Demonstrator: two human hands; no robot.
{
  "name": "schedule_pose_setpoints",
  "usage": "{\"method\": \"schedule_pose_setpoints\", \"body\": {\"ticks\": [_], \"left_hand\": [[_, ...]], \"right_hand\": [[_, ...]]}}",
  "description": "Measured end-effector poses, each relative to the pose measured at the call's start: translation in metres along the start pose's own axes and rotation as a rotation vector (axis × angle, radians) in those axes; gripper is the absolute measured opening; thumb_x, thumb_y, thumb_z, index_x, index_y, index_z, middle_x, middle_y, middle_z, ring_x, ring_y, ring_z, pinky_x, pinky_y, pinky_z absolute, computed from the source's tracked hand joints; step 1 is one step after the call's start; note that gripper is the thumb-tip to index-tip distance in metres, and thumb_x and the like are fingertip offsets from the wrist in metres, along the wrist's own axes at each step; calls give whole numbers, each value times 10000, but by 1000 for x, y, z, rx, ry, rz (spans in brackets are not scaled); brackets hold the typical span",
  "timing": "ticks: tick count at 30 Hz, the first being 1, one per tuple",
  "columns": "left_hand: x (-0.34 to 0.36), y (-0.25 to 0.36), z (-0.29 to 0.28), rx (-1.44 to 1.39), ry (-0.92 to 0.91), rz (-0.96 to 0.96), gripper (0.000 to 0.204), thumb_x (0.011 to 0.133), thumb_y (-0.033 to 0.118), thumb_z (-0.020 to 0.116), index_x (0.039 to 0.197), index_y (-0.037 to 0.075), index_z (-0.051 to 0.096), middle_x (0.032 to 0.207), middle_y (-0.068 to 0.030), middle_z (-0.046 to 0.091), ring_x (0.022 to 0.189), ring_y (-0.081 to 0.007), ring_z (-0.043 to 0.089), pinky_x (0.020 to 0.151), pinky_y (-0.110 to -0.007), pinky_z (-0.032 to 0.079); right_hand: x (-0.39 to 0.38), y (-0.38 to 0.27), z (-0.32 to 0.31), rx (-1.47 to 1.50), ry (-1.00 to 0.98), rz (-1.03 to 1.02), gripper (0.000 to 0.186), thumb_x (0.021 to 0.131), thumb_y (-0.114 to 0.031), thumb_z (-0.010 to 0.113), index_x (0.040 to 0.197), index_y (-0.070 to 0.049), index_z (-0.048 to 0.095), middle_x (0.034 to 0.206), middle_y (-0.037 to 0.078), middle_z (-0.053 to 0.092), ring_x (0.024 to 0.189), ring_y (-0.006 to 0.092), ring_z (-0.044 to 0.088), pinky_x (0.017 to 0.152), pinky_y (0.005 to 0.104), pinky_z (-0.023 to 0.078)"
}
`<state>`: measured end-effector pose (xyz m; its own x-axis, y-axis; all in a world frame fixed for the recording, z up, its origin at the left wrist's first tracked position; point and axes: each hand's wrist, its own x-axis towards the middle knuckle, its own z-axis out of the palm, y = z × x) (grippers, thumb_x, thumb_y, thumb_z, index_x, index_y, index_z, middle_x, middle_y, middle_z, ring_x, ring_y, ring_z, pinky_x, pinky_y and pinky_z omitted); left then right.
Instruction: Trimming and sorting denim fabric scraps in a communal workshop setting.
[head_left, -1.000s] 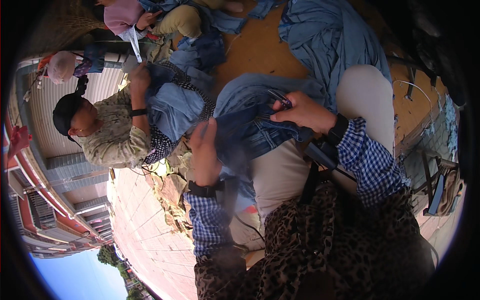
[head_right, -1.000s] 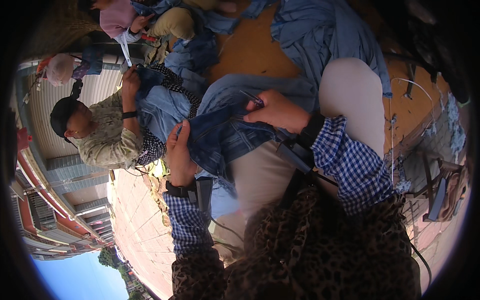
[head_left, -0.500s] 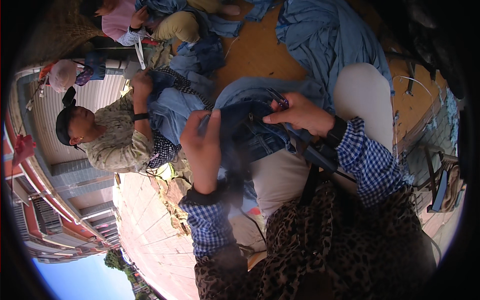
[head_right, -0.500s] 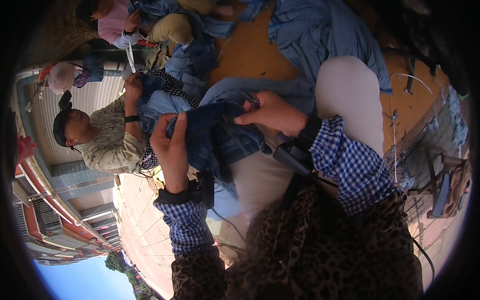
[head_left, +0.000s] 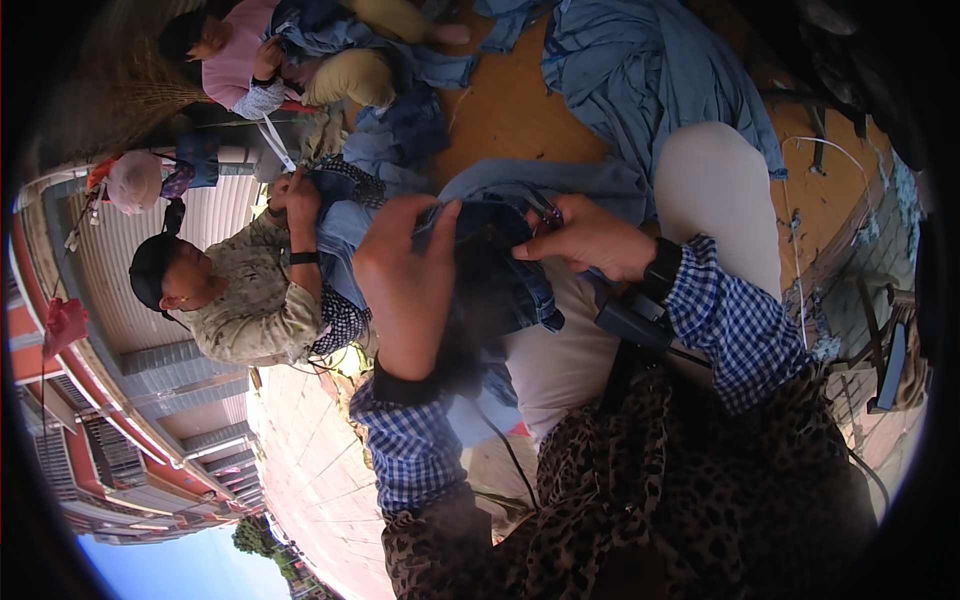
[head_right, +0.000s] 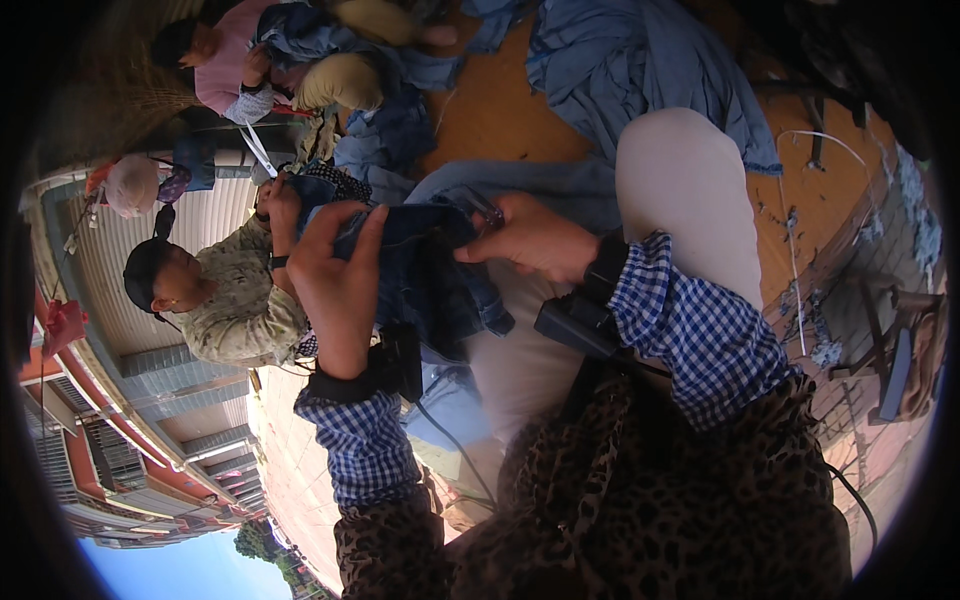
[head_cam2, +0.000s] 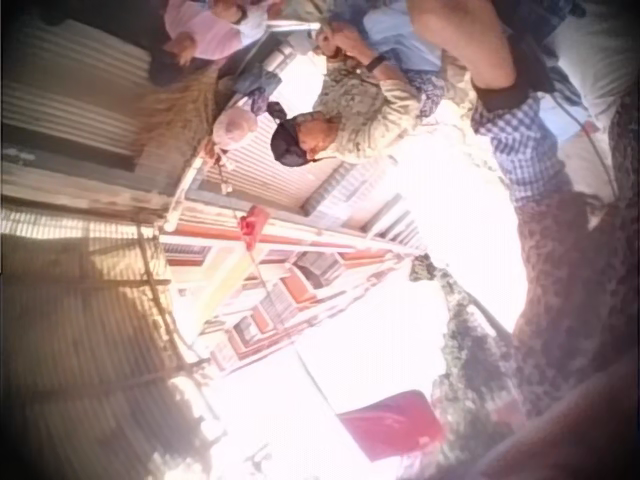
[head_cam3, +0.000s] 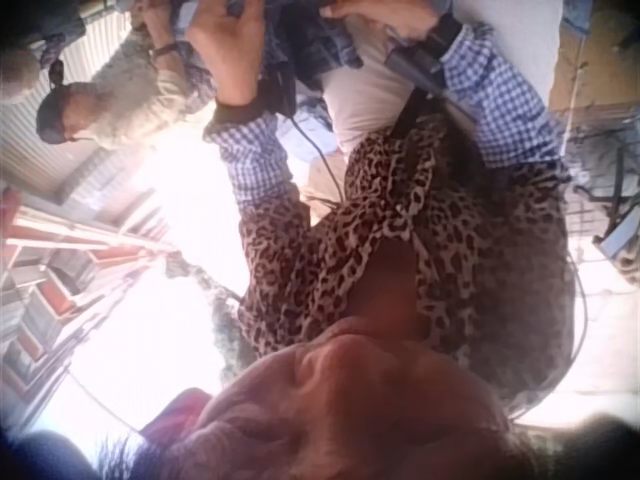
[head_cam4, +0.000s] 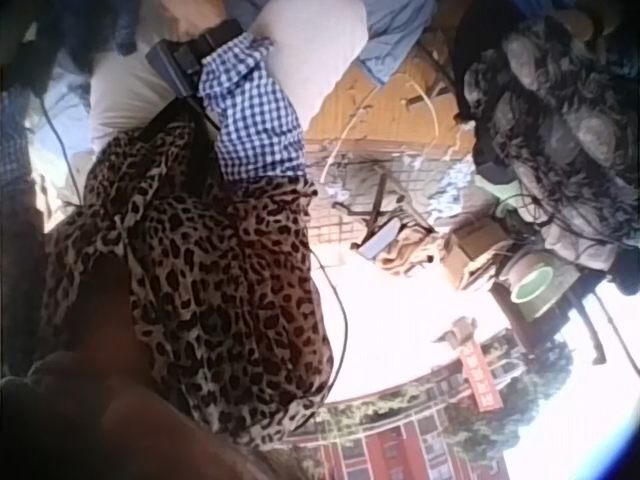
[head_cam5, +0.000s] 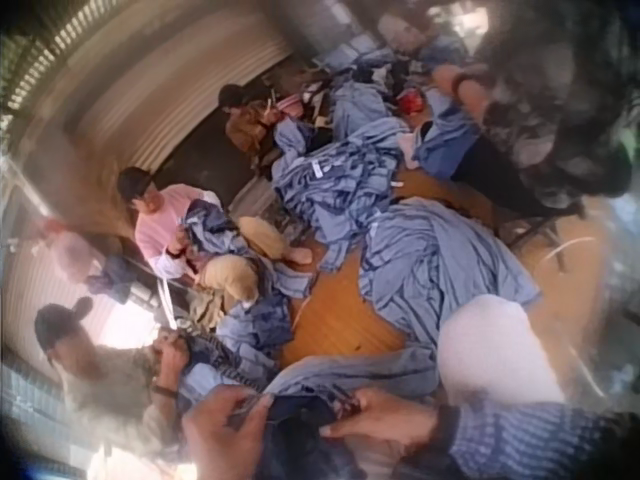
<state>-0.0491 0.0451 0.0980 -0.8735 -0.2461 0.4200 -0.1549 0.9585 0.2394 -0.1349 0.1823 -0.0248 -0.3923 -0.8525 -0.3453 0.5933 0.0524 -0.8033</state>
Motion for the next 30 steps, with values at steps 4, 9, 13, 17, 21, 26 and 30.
{"method": "schedule_pose_setpoints", "body": {"ticks": [4, 9, 13, 17, 21, 26, 30], "left_hand": [[2, 8, 0, -15, -48, 7, 141, 761, 49, 712, 852, -16, 627, 730, -71, 605, 652, -127, 568, 612, -241, 435], [0, 10, -12, -48, -188, 34, 157, 718, -10, 696, 851, -12, 612, 777, -83, 586, 736, -190, 583, 688, -264, 439], [-3, 9, -19, -81, -344, 161, 186, 707, -66, 633, 880, -16, 586, 864, -161, 569, 814, -332, 582, 698, -344, 461], [-10, 16, -20, -118, -448, 86, 239, 677, -128, 606, 885, -14, 571, 907, -123, 548, 862, -263, 564, 755, -304, 440], [-20, 12, -19, -31, -480, 252, 329, 598, -172, 553, 883, -12, 592, 917, -122, 556, 855, -304, 552, 757, -332, 451], [-31, 13, -18, 67, -499, 345, 374, 536, -178, 525, 858, -14, 617, 904, -107, 570, 851, -309, 535, 746, -366, 458], [-36, 19, -13, 66, -493, 357, 326, 554, -161, 531, 833, -21, 624, 883, -104, 569, 851, -295, 530, 747, -371, 457]], "right_hand": [[-2, 1, -1, 27, -8, 14, 367, 727, -165, 775, 938, -89, 484, 751, -30, 471, 566, 37, 402, 432, 182, 282], [-1, 6, 2, 67, 18, -11, 353, 728, -152, 772, 917, -105, 477, 720, -39, 453, 534, 32, 383, 414, 191, 276], [0, 12, 2, 98, 3, -20, 331, 731, -143, 769, 881, -113, 476, 721, -43, 454, 516, 29, 375, 408, 190, 267], [-1, 15, 2, 83, 41, -28, 317, 733, -141, 768, 863, -118, 479, 715, -46, 453, 518, 30, 381, 410, 192, 273], [-1, 20, 5, 76, 50, -42, 319, 724, -133, 768, 898, -108, 501, 711, -49, 460, 562, 34, 417, 422, 199, 298], [-2, 22, 14, 86, 34, -124, 314, 723, -99, 756, 933, -82, 523, 713, -51, 473, 599, 34, 430, 459, 204, 324], [6, 39, 12, -13, 32, -302, 273, 725, -50, 732, 903, -57, 525, 690, -55, 446, 613, 30, 402, 535, 199, 334]]}}
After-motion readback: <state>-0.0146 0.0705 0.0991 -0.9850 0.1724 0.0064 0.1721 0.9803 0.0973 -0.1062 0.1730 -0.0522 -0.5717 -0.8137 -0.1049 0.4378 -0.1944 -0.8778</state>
